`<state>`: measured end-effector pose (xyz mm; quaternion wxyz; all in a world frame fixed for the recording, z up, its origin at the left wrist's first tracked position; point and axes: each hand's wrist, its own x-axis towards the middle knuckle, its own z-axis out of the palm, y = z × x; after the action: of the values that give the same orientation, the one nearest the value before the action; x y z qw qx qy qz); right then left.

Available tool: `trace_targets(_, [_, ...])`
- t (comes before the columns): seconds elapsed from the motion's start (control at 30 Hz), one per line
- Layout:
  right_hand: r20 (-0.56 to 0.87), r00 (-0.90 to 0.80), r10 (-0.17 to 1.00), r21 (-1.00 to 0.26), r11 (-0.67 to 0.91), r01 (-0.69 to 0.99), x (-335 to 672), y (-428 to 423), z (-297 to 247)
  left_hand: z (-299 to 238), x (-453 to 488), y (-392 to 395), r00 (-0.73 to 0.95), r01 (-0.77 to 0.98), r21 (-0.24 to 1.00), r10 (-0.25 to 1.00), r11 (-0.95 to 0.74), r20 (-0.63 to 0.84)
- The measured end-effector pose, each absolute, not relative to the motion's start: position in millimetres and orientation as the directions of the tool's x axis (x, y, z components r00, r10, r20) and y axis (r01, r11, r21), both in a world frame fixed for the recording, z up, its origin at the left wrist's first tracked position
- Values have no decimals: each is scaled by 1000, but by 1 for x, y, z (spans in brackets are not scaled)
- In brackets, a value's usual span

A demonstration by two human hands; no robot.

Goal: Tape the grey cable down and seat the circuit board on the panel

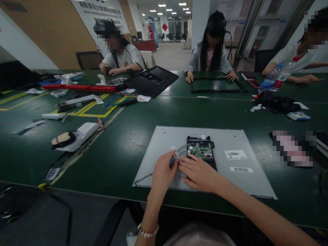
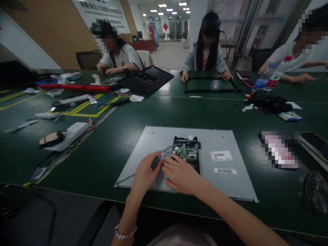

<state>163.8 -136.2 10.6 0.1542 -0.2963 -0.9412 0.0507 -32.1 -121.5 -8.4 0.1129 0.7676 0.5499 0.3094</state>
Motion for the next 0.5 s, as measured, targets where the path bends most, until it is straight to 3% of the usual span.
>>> trace_targets(0.5, [297,-806,512,-144,859,492,163,-139,11,-7,-30,-125,211,807,476,923,-350,321])
